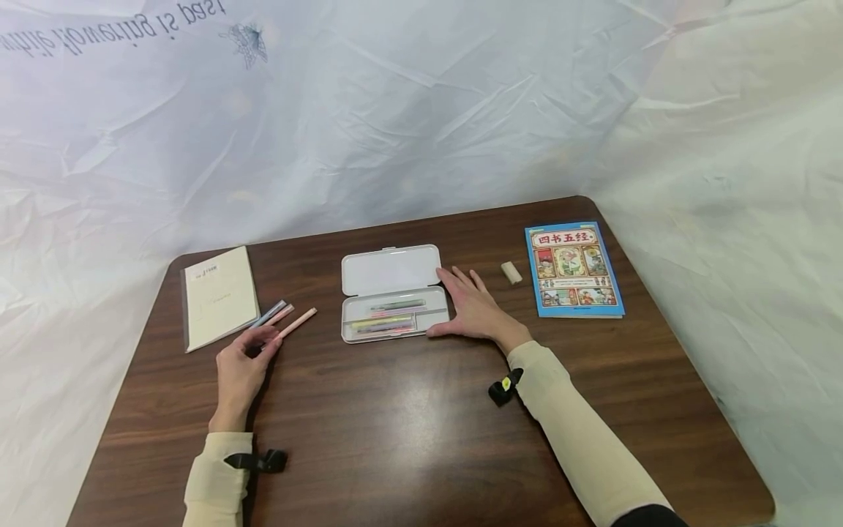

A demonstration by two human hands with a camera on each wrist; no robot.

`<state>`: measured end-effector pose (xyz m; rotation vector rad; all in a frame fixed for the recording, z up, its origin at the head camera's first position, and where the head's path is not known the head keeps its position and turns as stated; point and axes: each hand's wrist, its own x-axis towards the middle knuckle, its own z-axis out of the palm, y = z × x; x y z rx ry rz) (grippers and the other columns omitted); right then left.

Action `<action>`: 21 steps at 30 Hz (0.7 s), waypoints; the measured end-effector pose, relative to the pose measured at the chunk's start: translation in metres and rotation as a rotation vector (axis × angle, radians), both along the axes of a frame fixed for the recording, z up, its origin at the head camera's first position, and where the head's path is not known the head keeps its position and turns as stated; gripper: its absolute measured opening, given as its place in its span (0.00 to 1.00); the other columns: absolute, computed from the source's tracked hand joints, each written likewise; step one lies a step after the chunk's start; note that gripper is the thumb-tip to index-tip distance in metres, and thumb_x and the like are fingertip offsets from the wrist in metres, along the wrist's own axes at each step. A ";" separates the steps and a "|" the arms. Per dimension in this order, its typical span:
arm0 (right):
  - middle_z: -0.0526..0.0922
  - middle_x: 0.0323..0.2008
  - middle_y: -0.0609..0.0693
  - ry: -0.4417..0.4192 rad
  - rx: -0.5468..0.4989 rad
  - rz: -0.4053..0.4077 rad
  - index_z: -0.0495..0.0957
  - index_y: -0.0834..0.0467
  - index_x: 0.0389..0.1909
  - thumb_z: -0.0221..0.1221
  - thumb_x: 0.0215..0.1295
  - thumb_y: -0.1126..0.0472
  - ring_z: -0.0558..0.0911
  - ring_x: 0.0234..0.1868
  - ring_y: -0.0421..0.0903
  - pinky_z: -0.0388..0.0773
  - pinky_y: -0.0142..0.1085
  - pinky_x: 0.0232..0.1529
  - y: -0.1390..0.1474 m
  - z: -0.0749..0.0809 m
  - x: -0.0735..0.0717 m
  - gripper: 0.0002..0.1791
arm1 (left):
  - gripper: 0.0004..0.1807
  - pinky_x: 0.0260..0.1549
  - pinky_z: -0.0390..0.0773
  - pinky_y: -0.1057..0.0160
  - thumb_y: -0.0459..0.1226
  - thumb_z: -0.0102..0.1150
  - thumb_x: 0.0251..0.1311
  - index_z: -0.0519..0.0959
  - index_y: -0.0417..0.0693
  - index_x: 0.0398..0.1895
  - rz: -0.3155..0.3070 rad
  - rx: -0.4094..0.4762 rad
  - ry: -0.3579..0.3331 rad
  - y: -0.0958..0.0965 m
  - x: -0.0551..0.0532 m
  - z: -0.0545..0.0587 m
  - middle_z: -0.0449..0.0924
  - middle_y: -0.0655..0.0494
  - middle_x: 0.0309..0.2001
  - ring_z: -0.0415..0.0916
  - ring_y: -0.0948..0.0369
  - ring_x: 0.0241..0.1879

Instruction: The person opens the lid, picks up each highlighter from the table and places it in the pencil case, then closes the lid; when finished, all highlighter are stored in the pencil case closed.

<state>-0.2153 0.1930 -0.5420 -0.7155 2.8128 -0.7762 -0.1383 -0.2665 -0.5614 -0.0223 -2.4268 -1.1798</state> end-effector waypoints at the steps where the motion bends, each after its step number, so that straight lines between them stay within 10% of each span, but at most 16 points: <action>1: 0.53 0.85 0.55 -0.001 -0.002 -0.001 0.47 0.56 0.86 0.72 0.51 0.26 0.46 0.85 0.56 0.31 0.57 0.81 0.000 0.000 0.001 0.72 | 0.10 0.41 0.71 0.78 0.31 0.76 0.61 0.90 0.43 0.45 0.001 0.000 0.000 0.000 0.000 0.000 0.90 0.52 0.37 0.83 0.64 0.37; 21: 0.52 0.85 0.54 -0.003 -0.026 0.003 0.47 0.56 0.86 0.72 0.50 0.26 0.46 0.85 0.56 0.31 0.57 0.81 0.001 0.000 0.001 0.72 | 0.11 0.44 0.77 0.77 0.27 0.76 0.59 0.89 0.37 0.44 -0.140 0.072 0.122 0.041 -0.017 0.005 0.91 0.46 0.39 0.86 0.59 0.40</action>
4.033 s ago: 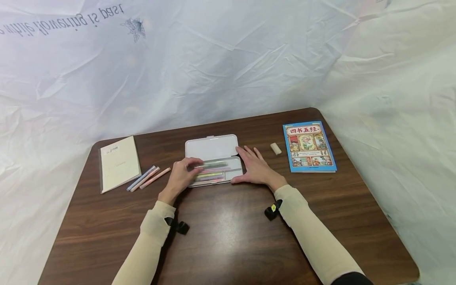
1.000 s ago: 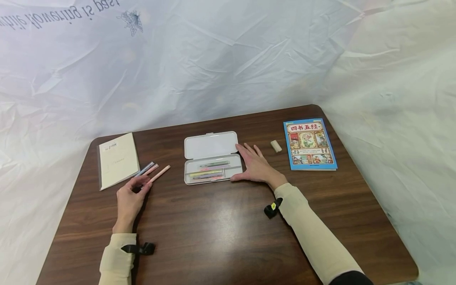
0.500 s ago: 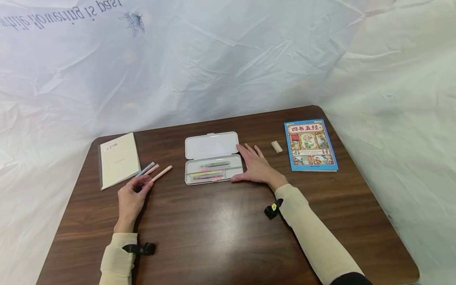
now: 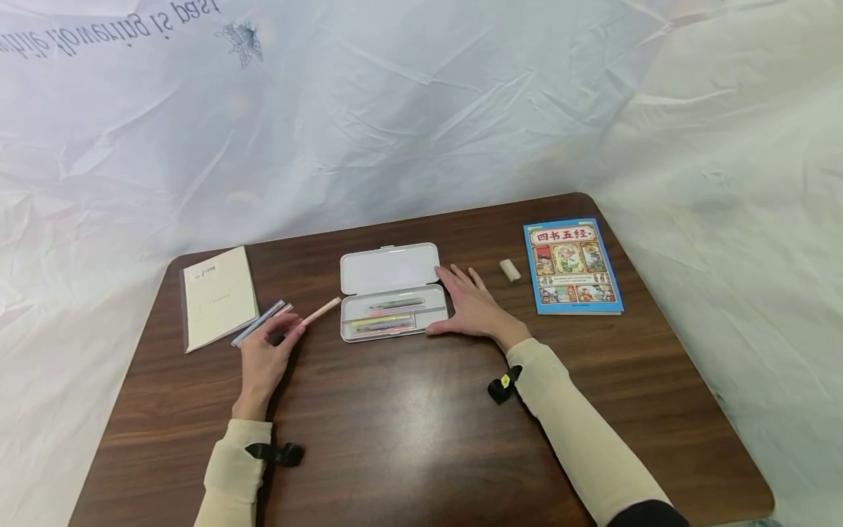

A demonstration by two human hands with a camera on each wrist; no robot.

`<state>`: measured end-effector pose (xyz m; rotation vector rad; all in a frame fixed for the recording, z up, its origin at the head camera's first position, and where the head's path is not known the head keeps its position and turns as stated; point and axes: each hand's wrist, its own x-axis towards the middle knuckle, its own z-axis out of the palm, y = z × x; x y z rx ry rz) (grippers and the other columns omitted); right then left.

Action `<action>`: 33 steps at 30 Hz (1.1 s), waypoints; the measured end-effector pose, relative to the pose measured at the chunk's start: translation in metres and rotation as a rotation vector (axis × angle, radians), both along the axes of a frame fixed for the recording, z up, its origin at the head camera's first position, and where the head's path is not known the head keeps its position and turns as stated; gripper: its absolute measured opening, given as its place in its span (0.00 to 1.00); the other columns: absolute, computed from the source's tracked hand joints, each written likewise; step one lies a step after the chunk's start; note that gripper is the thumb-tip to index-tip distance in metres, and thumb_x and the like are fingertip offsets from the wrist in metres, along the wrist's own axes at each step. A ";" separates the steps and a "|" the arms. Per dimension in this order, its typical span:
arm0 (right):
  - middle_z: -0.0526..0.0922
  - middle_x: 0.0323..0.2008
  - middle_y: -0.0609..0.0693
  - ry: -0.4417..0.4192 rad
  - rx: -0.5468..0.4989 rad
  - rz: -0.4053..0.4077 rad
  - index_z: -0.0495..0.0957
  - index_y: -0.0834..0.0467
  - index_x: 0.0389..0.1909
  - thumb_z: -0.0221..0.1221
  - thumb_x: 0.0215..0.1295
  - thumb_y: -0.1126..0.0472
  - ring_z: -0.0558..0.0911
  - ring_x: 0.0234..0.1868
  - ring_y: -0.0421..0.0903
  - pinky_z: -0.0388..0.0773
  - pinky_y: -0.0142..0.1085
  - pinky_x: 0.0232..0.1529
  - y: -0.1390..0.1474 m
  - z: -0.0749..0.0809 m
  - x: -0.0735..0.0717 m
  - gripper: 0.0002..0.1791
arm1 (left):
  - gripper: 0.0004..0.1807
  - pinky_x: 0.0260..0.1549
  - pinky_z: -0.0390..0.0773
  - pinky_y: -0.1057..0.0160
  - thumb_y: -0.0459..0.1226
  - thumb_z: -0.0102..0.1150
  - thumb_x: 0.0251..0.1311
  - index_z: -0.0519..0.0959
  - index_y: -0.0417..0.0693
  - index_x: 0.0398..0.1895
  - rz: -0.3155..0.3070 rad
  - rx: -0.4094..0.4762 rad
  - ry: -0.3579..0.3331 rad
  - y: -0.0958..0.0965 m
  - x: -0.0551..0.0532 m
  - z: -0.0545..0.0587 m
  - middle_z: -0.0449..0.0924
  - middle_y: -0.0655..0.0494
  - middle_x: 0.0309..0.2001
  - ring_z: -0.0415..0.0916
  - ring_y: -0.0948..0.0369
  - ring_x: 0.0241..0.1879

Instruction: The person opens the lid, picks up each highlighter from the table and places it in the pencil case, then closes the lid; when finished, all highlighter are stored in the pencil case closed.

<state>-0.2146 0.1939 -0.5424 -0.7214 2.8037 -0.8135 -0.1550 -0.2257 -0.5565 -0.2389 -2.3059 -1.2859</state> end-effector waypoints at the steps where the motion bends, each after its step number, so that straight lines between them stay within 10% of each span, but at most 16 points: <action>1: 0.52 0.85 0.54 0.000 0.000 0.001 0.47 0.56 0.86 0.72 0.50 0.26 0.46 0.85 0.56 0.31 0.58 0.81 0.000 0.000 0.000 0.72 | 0.11 0.44 0.77 0.77 0.27 0.76 0.59 0.88 0.37 0.44 -0.008 0.002 0.004 0.004 -0.001 0.001 0.90 0.46 0.39 0.86 0.58 0.40; 33: 0.51 0.85 0.54 0.007 0.004 -0.001 0.46 0.56 0.86 0.73 0.51 0.27 0.46 0.85 0.56 0.32 0.58 0.81 0.000 0.000 0.001 0.71 | 0.11 0.50 0.83 0.46 0.31 0.74 0.63 0.88 0.39 0.47 -0.289 -0.107 -0.099 0.098 -0.050 0.018 0.90 0.45 0.45 0.87 0.49 0.46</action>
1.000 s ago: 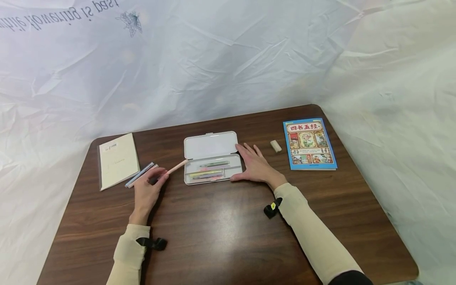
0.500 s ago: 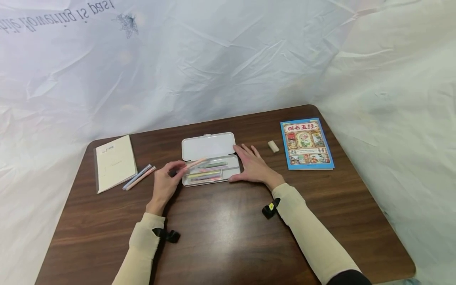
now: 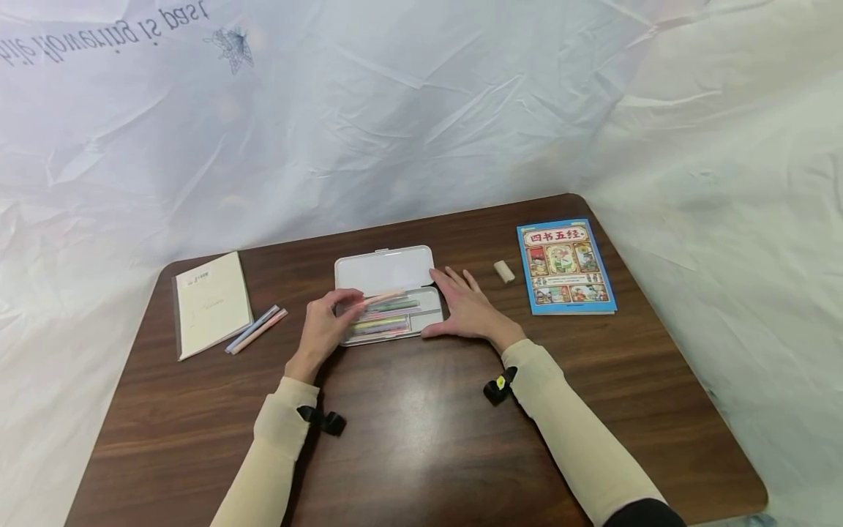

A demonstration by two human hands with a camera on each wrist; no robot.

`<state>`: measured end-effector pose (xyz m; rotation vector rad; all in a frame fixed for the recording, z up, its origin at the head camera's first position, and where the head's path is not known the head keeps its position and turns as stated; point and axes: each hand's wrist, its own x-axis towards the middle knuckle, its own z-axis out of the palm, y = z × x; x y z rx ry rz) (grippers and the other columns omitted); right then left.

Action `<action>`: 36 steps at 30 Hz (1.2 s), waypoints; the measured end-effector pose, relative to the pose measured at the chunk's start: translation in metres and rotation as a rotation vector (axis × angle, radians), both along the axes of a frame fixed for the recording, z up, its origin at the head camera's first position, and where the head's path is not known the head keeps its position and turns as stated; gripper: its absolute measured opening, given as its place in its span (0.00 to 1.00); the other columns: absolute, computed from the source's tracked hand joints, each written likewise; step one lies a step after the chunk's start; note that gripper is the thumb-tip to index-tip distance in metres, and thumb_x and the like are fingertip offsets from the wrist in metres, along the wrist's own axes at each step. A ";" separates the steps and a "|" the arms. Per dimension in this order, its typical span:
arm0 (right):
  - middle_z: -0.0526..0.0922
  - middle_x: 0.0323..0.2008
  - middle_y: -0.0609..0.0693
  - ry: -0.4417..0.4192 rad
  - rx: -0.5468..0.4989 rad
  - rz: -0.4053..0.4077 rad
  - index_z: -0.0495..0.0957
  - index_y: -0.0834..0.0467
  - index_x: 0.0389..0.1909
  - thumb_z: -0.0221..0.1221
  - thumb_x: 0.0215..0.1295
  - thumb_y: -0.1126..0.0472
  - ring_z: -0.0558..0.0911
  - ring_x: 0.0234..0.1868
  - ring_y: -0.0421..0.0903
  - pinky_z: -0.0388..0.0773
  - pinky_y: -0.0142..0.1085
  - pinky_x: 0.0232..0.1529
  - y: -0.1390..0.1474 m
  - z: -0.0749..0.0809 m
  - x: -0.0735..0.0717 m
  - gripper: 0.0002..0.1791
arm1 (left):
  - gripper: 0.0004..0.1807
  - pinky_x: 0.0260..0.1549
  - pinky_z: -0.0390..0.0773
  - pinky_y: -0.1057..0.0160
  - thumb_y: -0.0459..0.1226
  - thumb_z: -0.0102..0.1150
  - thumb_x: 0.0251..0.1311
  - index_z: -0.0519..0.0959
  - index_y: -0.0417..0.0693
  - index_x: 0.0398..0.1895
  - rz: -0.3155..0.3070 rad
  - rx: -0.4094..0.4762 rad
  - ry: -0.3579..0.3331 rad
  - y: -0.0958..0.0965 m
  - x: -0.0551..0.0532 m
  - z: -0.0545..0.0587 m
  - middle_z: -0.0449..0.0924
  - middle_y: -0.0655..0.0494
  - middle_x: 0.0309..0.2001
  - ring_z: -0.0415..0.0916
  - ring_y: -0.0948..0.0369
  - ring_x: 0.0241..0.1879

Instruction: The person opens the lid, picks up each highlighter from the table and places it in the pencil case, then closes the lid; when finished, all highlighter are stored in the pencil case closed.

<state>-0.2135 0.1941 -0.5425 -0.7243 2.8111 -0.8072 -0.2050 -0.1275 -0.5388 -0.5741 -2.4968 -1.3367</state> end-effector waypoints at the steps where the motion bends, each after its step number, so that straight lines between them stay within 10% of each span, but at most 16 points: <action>1: 0.51 0.85 0.54 0.002 0.001 0.001 0.46 0.56 0.86 0.72 0.51 0.27 0.46 0.85 0.56 0.32 0.58 0.81 0.000 0.000 0.000 0.71 | 0.10 0.50 0.83 0.47 0.30 0.74 0.63 0.88 0.39 0.47 -0.005 -0.008 0.000 0.001 -0.001 0.000 0.90 0.45 0.45 0.87 0.50 0.46; 36: 0.52 0.85 0.55 -0.008 0.009 -0.003 0.46 0.56 0.86 0.73 0.51 0.27 0.46 0.85 0.56 0.32 0.58 0.81 -0.001 0.001 -0.001 0.71 | 0.10 0.50 0.83 0.49 0.31 0.73 0.64 0.88 0.43 0.48 -0.026 -0.078 -0.033 0.010 -0.005 0.004 0.90 0.49 0.45 0.85 0.52 0.48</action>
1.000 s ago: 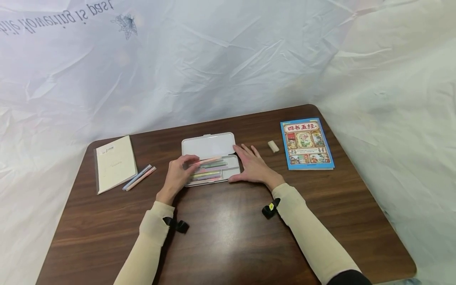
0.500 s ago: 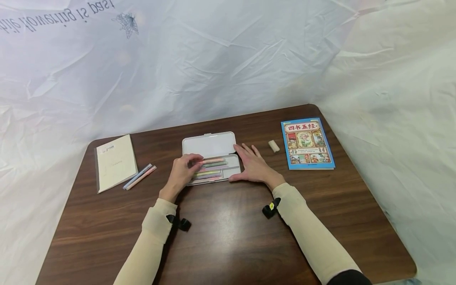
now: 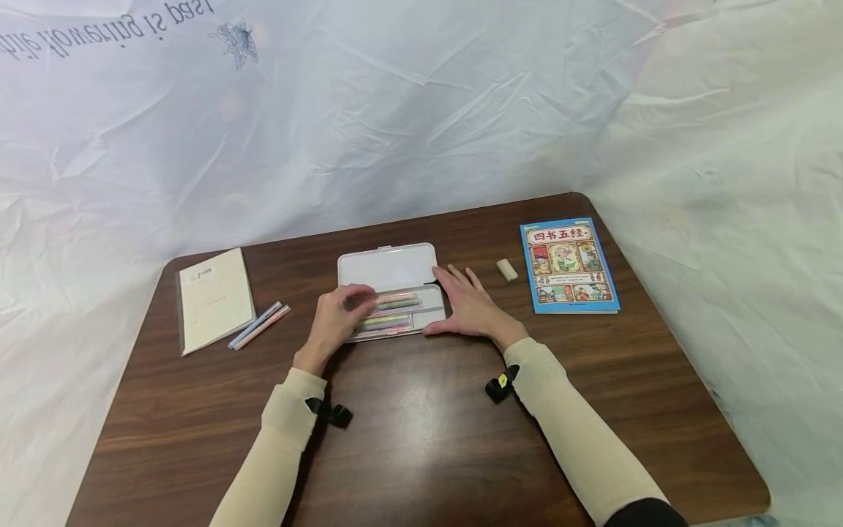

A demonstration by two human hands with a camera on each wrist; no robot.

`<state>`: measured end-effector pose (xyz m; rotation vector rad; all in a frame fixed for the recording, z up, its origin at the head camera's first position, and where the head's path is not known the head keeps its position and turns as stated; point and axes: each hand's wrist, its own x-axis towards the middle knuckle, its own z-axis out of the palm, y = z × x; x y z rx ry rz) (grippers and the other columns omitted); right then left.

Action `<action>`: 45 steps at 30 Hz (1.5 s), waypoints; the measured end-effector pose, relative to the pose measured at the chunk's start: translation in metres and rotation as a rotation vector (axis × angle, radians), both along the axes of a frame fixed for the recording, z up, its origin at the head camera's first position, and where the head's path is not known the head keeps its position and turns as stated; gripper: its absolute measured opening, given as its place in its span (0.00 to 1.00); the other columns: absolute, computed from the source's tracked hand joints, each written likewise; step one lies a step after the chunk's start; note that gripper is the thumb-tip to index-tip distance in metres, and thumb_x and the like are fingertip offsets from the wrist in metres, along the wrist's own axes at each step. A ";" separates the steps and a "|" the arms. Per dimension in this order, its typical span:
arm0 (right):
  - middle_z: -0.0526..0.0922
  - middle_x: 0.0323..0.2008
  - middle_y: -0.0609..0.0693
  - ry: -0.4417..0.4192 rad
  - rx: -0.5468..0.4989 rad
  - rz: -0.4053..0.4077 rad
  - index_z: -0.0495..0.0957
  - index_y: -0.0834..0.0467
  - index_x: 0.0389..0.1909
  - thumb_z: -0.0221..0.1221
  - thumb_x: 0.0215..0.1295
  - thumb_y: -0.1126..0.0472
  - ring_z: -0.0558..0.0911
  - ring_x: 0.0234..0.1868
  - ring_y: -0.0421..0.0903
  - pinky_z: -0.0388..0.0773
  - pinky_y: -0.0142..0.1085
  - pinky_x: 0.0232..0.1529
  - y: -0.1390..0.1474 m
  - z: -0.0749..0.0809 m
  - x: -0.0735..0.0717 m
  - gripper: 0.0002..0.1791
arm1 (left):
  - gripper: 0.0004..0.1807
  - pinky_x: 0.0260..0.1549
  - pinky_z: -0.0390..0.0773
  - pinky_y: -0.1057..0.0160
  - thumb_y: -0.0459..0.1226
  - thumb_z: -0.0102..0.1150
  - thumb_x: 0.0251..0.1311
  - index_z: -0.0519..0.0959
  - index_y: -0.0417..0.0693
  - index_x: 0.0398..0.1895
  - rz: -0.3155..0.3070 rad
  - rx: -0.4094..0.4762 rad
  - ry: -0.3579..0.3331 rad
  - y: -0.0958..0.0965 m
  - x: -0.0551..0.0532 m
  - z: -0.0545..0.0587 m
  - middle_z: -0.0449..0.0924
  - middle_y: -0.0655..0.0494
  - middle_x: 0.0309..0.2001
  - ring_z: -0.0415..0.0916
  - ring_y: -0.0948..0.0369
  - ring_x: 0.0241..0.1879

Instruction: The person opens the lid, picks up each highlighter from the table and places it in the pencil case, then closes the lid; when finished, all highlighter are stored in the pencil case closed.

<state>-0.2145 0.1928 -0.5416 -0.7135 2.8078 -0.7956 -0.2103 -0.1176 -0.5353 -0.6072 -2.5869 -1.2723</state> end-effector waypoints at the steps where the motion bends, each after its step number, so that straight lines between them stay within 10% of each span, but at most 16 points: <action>1: 0.52 0.85 0.55 -0.001 -0.001 0.001 0.46 0.56 0.86 0.73 0.52 0.27 0.46 0.85 0.56 0.31 0.58 0.81 0.000 0.000 0.000 0.71 | 0.11 0.51 0.83 0.49 0.31 0.74 0.64 0.89 0.42 0.48 0.005 0.006 0.006 -0.002 0.000 -0.001 0.90 0.49 0.46 0.85 0.52 0.48; 12: 0.52 0.85 0.54 0.003 0.000 0.000 0.47 0.56 0.86 0.73 0.51 0.27 0.46 0.85 0.56 0.31 0.58 0.81 -0.001 -0.001 0.000 0.71 | 0.09 0.48 0.83 0.48 0.32 0.75 0.63 0.90 0.44 0.46 0.123 0.084 0.058 -0.034 0.008 -0.005 0.91 0.49 0.44 0.86 0.52 0.46; 32: 0.52 0.85 0.55 -0.002 0.010 -0.003 0.47 0.55 0.86 0.72 0.51 0.26 0.45 0.86 0.56 0.31 0.58 0.81 -0.001 -0.001 -0.001 0.71 | 0.13 0.44 0.76 0.77 0.28 0.76 0.59 0.89 0.41 0.48 0.479 0.178 0.078 -0.151 0.053 -0.014 0.91 0.46 0.42 0.86 0.51 0.42; 45: 0.53 0.85 0.55 0.007 0.023 -0.002 0.47 0.55 0.86 0.72 0.52 0.26 0.46 0.85 0.56 0.32 0.58 0.81 0.000 -0.003 -0.002 0.71 | 0.13 0.41 0.72 0.78 0.28 0.76 0.59 0.89 0.42 0.47 0.541 0.122 0.096 -0.177 0.064 -0.016 0.91 0.46 0.42 0.83 0.61 0.38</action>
